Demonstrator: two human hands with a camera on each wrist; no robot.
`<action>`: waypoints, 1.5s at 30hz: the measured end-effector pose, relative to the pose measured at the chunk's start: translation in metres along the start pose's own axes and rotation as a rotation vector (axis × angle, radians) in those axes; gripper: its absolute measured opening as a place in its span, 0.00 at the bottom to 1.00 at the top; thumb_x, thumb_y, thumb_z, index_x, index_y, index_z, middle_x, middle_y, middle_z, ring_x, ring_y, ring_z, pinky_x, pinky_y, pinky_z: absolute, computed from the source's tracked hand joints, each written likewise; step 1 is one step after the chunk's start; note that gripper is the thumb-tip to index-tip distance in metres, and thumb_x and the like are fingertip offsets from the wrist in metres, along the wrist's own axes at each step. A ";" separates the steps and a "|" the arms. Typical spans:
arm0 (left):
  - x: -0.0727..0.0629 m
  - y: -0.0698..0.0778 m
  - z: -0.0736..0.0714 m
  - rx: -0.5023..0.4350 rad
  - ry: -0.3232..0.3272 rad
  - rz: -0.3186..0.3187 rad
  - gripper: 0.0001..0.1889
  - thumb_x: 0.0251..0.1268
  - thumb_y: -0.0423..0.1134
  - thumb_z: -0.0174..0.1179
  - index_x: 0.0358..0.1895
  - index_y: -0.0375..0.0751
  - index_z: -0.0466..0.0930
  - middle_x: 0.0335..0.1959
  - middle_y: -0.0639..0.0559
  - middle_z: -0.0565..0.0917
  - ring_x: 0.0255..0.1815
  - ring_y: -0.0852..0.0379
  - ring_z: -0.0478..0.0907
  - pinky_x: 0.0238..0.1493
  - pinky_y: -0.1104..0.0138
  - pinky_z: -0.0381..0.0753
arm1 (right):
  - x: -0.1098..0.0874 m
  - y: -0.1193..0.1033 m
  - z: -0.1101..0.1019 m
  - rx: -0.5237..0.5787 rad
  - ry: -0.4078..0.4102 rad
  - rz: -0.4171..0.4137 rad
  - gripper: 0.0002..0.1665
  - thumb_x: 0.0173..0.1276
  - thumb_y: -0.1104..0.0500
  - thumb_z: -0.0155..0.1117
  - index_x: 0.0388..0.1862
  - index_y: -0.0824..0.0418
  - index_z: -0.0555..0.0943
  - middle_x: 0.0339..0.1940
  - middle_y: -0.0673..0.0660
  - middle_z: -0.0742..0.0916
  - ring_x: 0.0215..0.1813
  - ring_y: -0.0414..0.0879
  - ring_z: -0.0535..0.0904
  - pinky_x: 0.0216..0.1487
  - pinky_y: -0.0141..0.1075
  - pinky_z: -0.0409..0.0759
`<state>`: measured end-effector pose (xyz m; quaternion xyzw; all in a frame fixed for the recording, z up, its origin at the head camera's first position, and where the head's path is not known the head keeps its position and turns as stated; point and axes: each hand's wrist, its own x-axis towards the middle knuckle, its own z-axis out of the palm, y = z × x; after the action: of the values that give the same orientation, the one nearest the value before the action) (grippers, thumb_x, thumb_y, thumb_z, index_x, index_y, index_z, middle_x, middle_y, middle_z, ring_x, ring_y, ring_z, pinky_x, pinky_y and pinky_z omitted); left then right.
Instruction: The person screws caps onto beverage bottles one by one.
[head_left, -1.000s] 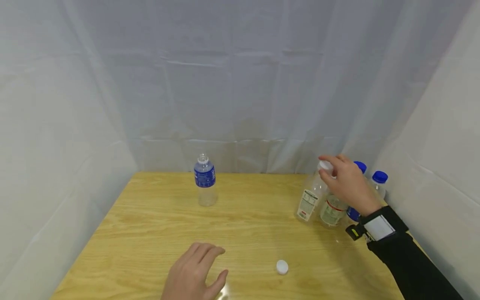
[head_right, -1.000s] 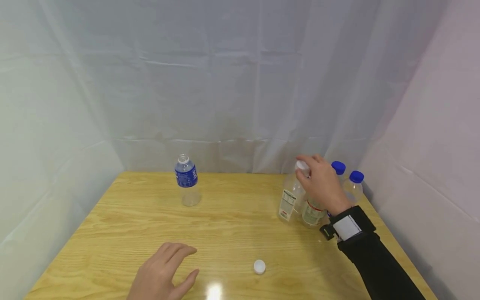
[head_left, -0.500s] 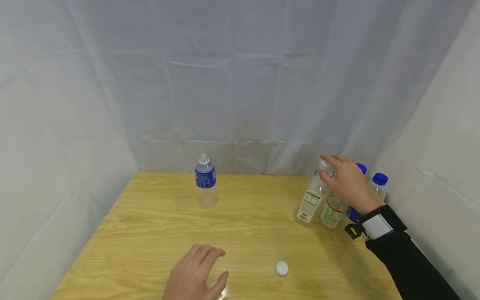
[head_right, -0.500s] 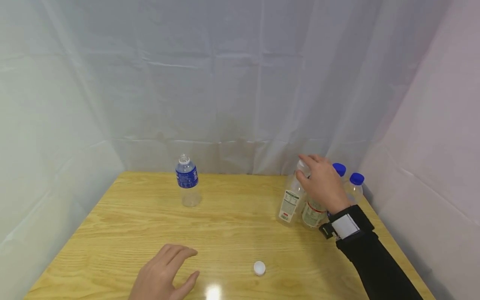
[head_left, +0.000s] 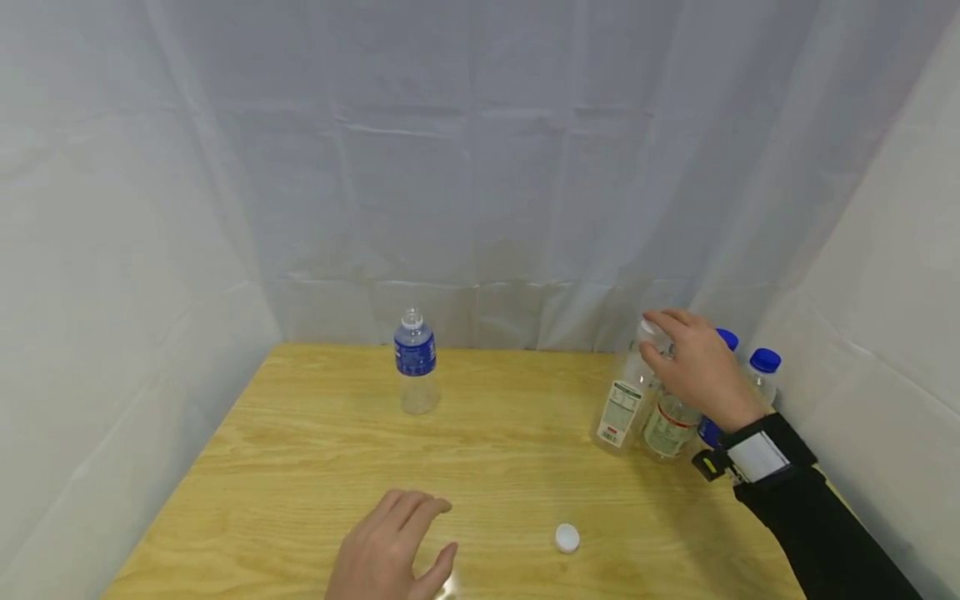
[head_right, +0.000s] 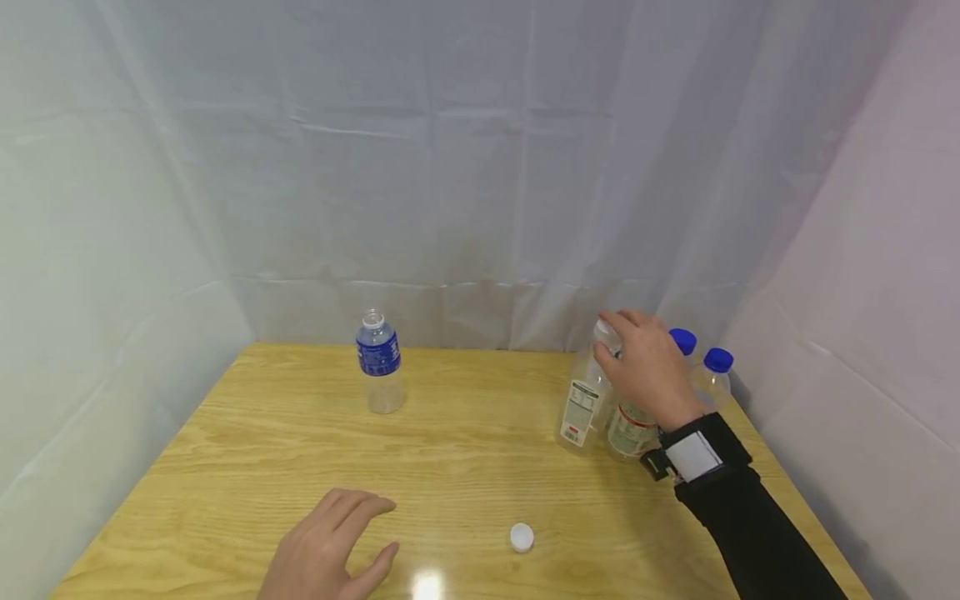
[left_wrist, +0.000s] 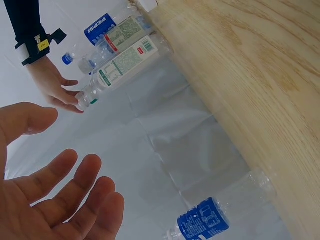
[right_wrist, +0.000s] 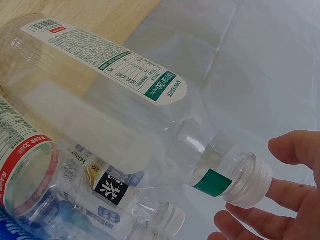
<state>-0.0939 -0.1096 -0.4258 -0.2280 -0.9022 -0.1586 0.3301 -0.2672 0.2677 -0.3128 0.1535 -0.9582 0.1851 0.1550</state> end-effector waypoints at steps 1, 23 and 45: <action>0.000 0.000 0.000 0.000 0.001 0.001 0.24 0.37 0.49 0.80 0.43 0.52 0.85 0.38 0.62 0.83 0.39 0.66 0.79 0.33 0.74 0.82 | 0.000 0.000 -0.001 -0.001 0.003 -0.003 0.30 0.77 0.52 0.56 0.73 0.64 0.70 0.70 0.73 0.73 0.70 0.73 0.65 0.62 0.68 0.71; 0.002 -0.002 0.006 0.008 0.006 0.026 0.24 0.36 0.49 0.80 0.42 0.50 0.85 0.37 0.62 0.83 0.39 0.65 0.79 0.34 0.74 0.82 | -0.017 -0.019 0.002 -0.069 0.163 -0.156 0.25 0.71 0.57 0.64 0.65 0.62 0.78 0.67 0.69 0.76 0.66 0.68 0.68 0.58 0.65 0.74; 0.003 -0.002 0.007 0.016 -0.070 0.001 0.23 0.41 0.51 0.78 0.45 0.51 0.85 0.38 0.61 0.84 0.40 0.65 0.79 0.35 0.71 0.83 | -0.062 -0.064 0.008 0.049 0.121 -0.296 0.29 0.67 0.58 0.70 0.67 0.54 0.77 0.68 0.59 0.78 0.70 0.58 0.68 0.63 0.62 0.74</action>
<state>-0.1005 -0.1080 -0.4291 -0.2314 -0.9143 -0.1433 0.3001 -0.1909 0.2223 -0.3222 0.2855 -0.9091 0.1923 0.2344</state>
